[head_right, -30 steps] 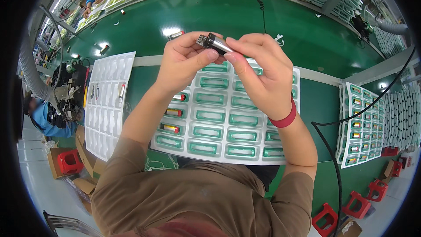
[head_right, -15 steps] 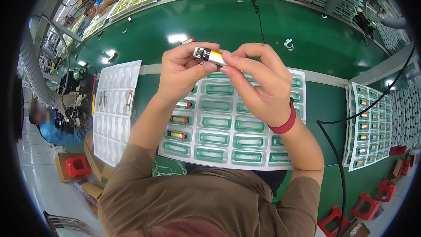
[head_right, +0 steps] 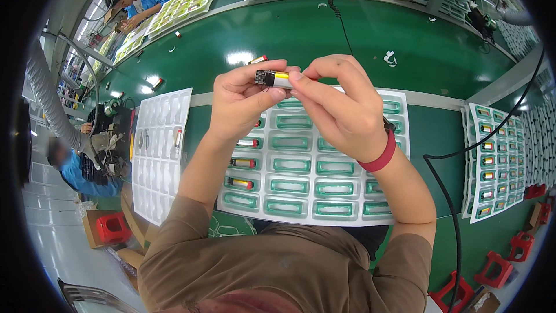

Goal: The worker is assembling small rechargeable batteries or electronic cells into green plastic protective housings and then organizing them into a white compartmentalized tray.

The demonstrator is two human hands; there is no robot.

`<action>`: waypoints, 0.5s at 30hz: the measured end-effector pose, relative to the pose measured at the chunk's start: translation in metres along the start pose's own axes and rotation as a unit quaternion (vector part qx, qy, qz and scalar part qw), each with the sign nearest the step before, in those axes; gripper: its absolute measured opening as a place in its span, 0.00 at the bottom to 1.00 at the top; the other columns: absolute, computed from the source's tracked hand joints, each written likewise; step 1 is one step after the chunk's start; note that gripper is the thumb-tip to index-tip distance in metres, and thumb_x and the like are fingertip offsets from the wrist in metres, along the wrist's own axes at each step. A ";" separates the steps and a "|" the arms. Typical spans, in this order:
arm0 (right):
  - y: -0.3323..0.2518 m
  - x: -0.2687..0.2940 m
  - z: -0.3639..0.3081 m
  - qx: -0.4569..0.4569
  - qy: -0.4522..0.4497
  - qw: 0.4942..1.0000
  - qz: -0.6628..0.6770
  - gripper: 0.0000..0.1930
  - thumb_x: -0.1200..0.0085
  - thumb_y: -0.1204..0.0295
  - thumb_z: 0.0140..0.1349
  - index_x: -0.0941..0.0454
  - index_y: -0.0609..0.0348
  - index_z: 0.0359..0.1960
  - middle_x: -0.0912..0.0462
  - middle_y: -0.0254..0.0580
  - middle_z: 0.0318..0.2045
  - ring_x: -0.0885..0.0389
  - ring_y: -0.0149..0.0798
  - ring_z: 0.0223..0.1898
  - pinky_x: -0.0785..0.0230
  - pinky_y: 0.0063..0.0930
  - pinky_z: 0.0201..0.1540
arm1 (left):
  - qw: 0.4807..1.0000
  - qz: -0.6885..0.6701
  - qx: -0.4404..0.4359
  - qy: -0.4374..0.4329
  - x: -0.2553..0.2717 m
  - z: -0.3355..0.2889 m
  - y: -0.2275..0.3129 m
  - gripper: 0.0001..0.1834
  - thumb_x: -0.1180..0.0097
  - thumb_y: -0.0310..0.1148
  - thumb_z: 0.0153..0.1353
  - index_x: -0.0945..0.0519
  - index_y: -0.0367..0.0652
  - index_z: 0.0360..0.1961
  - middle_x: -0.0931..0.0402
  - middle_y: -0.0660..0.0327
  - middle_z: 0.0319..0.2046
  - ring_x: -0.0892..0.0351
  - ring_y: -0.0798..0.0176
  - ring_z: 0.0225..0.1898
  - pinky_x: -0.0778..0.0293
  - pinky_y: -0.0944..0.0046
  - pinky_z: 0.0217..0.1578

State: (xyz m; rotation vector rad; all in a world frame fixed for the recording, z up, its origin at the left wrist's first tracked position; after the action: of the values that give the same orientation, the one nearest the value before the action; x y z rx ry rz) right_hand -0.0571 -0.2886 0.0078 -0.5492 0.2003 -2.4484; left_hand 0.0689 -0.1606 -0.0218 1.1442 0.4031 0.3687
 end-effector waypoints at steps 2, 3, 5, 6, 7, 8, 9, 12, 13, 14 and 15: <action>-0.001 0.001 0.000 0.028 0.008 0.999 -0.020 0.20 0.32 0.85 0.48 0.14 0.60 0.45 0.20 0.42 0.38 0.20 0.42 0.37 0.26 0.32 0.37 | 0.999 -0.046 0.000 0.004 -0.005 -0.001 0.004 0.23 0.35 0.18 0.60 0.22 0.31 0.58 0.17 0.50 0.50 0.16 0.65 0.47 0.18 0.67 0.49; -0.001 0.001 0.000 0.029 0.010 0.999 -0.019 0.20 0.32 0.85 0.47 0.14 0.59 0.45 0.20 0.42 0.38 0.20 0.43 0.36 0.26 0.32 0.37 | 0.999 -0.046 0.000 0.003 -0.007 -0.001 0.004 0.23 0.35 0.18 0.60 0.22 0.31 0.58 0.17 0.50 0.50 0.16 0.65 0.47 0.18 0.67 0.49; 0.002 0.001 -0.001 0.028 0.014 0.999 -0.020 0.20 0.32 0.85 0.46 0.14 0.59 0.44 0.20 0.42 0.38 0.20 0.43 0.36 0.26 0.33 0.37 | 0.998 -0.045 -0.039 -0.011 -0.011 -0.001 0.009 0.24 0.38 0.18 0.61 0.25 0.27 0.59 0.21 0.42 0.54 0.17 0.53 0.54 0.18 0.55 0.57; 0.004 0.001 -0.001 0.030 0.012 0.999 -0.025 0.19 0.32 0.85 0.47 0.14 0.59 0.44 0.20 0.42 0.38 0.19 0.42 0.37 0.26 0.33 0.38 | 0.998 -0.045 -0.039 -0.013 -0.011 0.000 0.006 0.24 0.38 0.18 0.61 0.25 0.27 0.59 0.21 0.42 0.54 0.17 0.53 0.54 0.18 0.55 0.57; 0.005 0.001 -0.002 0.032 0.010 0.999 -0.030 0.18 0.32 0.84 0.48 0.14 0.58 0.44 0.20 0.42 0.38 0.19 0.42 0.37 0.25 0.32 0.38 | 0.998 -0.049 -0.023 0.011 -0.007 -0.001 0.000 0.23 0.38 0.19 0.63 0.24 0.29 0.59 0.20 0.46 0.53 0.17 0.57 0.53 0.18 0.59 0.55; 0.004 0.001 -0.003 0.032 0.010 0.999 -0.030 0.18 0.32 0.84 0.48 0.14 0.58 0.44 0.20 0.42 0.38 0.19 0.42 0.37 0.25 0.32 0.38 | 0.998 -0.054 -0.007 0.036 -0.004 -0.001 -0.004 0.21 0.38 0.20 0.64 0.23 0.31 0.58 0.19 0.49 0.53 0.17 0.62 0.52 0.18 0.62 0.54; 0.007 0.001 -0.004 -0.016 0.010 1.000 0.018 0.18 0.32 0.84 0.51 0.14 0.59 0.45 0.20 0.42 0.38 0.19 0.40 0.38 0.25 0.31 0.41 | 0.998 -0.054 -0.006 0.035 -0.005 0.000 -0.005 0.21 0.38 0.20 0.64 0.23 0.31 0.58 0.19 0.49 0.53 0.17 0.62 0.52 0.18 0.62 0.54; 0.022 -0.006 -0.011 -0.164 0.041 0.970 0.177 0.17 0.33 0.82 0.56 0.17 0.62 0.49 0.19 0.40 0.40 0.19 0.34 0.41 0.24 0.28 0.45 | 0.996 -0.065 -0.031 0.049 -0.007 0.000 -0.004 0.20 0.40 0.21 0.66 0.24 0.31 0.59 0.20 0.47 0.54 0.18 0.60 0.53 0.19 0.61 0.55; 0.031 -0.009 -0.017 -0.259 0.070 0.920 0.285 0.18 0.34 0.81 0.59 0.18 0.64 0.52 0.19 0.39 0.40 0.20 0.31 0.42 0.24 0.26 0.47 | 0.995 -0.064 -0.052 0.051 -0.007 0.000 -0.001 0.20 0.40 0.21 0.66 0.24 0.31 0.59 0.20 0.47 0.54 0.18 0.60 0.53 0.20 0.61 0.55; 0.031 -0.012 -0.020 -0.303 0.019 0.894 0.328 0.18 0.36 0.80 0.62 0.21 0.67 0.55 0.19 0.37 0.42 0.21 0.28 0.42 0.25 0.24 0.49 | 0.994 -0.062 -0.073 0.054 -0.007 -0.001 0.001 0.20 0.40 0.21 0.67 0.25 0.31 0.59 0.20 0.46 0.54 0.18 0.60 0.53 0.20 0.62 0.55; 0.030 -0.013 -0.021 -0.305 0.017 0.894 0.327 0.18 0.36 0.80 0.62 0.21 0.67 0.55 0.19 0.37 0.42 0.21 0.28 0.42 0.25 0.24 0.49 | 0.994 -0.064 -0.072 0.055 -0.006 -0.002 0.002 0.20 0.40 0.21 0.67 0.25 0.31 0.59 0.20 0.46 0.54 0.18 0.60 0.53 0.20 0.62 0.55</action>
State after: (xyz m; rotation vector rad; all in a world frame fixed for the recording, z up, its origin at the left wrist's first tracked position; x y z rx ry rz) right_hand -0.0407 -0.3051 -0.0236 -0.5739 1.0180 -1.7019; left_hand 0.0628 -0.1617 -0.0201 0.9540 0.5357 0.3439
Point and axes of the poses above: each hand's wrist, its own z-axis towards the middle knuckle, its own x-axis out of the back of the hand, y = z × x, the point moved 5 cm from there along z, towards the middle knuckle
